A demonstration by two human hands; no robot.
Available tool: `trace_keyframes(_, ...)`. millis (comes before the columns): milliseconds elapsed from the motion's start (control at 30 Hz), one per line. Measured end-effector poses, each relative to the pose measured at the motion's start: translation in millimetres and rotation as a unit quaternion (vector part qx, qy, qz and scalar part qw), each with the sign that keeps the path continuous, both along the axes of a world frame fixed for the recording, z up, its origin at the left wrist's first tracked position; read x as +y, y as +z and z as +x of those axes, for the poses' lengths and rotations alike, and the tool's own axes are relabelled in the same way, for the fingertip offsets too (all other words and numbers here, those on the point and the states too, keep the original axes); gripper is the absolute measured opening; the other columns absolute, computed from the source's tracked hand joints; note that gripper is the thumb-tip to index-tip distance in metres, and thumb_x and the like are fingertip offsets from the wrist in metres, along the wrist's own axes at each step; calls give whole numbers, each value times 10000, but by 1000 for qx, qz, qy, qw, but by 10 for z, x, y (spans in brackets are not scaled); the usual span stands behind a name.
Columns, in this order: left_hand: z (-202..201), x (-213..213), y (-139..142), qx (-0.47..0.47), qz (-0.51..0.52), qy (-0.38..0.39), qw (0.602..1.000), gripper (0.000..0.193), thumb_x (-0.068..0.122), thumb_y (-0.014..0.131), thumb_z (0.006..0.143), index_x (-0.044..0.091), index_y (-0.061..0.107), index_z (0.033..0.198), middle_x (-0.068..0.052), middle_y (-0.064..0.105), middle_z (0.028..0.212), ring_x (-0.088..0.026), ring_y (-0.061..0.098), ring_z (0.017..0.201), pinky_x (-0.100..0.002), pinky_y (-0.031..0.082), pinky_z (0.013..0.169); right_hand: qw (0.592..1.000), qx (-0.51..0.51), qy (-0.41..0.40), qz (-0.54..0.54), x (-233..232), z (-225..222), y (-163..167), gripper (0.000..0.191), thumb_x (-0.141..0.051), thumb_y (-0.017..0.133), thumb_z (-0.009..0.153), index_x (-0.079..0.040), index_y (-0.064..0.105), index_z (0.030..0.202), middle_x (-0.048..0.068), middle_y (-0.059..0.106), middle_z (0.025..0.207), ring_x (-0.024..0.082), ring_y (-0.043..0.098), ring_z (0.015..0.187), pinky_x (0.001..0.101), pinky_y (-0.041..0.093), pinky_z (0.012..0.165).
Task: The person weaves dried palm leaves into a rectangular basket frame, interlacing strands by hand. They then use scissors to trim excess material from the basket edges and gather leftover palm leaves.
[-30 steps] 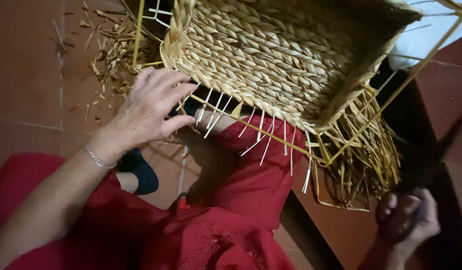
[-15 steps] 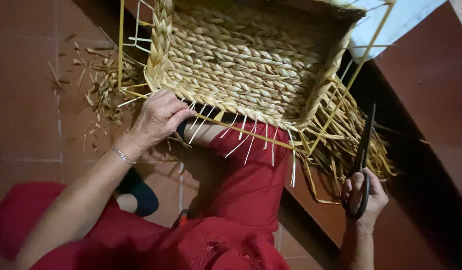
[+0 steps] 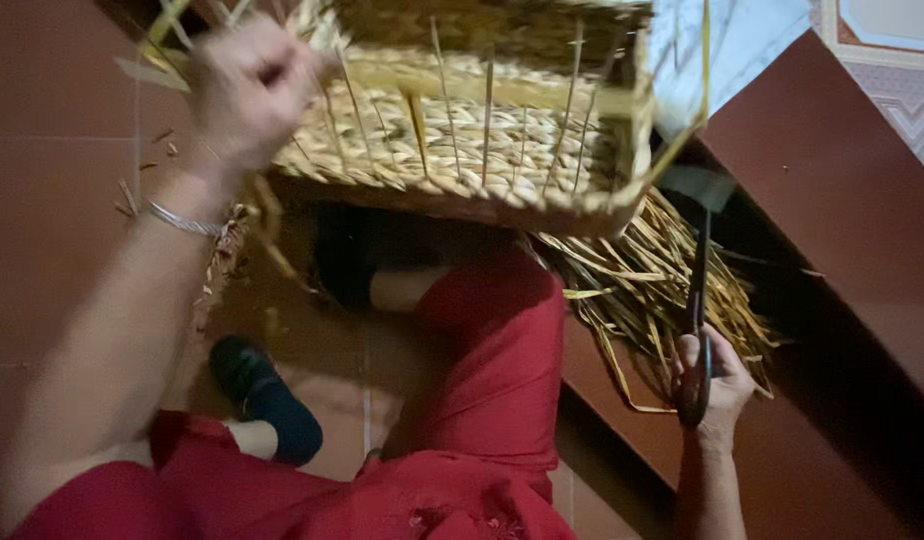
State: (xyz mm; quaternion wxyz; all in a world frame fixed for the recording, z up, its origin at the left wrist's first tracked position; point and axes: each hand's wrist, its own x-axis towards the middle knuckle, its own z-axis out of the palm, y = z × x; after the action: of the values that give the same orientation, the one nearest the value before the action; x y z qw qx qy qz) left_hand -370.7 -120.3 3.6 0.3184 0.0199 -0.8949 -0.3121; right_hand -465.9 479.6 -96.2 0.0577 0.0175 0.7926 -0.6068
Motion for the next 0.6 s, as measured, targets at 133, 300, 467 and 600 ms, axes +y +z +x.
trace_keyframes(133, 96, -353, 443, -106, 102, 86, 985, 368, 214, 574, 1200, 57, 659, 878, 49, 530, 671, -80, 503, 562, -267, 387, 492, 997, 27, 49, 47, 25, 36, 1, 387, -123, 763, 992, 33, 679, 1336, 14, 640, 894, 67, 572, 713, 199, 447, 595)
trace_keyframes(300, 769, -480, 688, -171, 88, 170, 966, 310, 212, 538, 1154, 54, 669, 922, 37, 557, 724, -85, 531, 614, -278, 372, 517, 980, 122, 117, 101, -164, -2, -16, 396, -133, 796, 960, 26, 688, 1306, 46, 733, 1037, 86, 670, 895, 226, 545, 787)
trace_keyframes(467, 1140, -536, 654, -194, 116, 241, 944, 294, 223, 559, 1129, 74, 669, 901, 35, 575, 724, -71, 541, 610, -272, 383, 515, 971, 97, 109, 190, -505, -180, -66, 415, -215, 822, 918, -44, 722, 1283, 15, 732, 906, 74, 655, 780, 244, 535, 662)
trace_keyframes(600, 1537, -579, 722, -194, 135, 296, 925, 282, 232, 576, 1109, 89, 669, 884, 34, 589, 724, -60, 548, 606, -267, 391, 513, 937, 168, 121, 282, -878, -458, -242, 448, -312, 869, 889, -86, 755, 1258, 68, 715, 781, 154, 641, 677, 309, 505, 612)
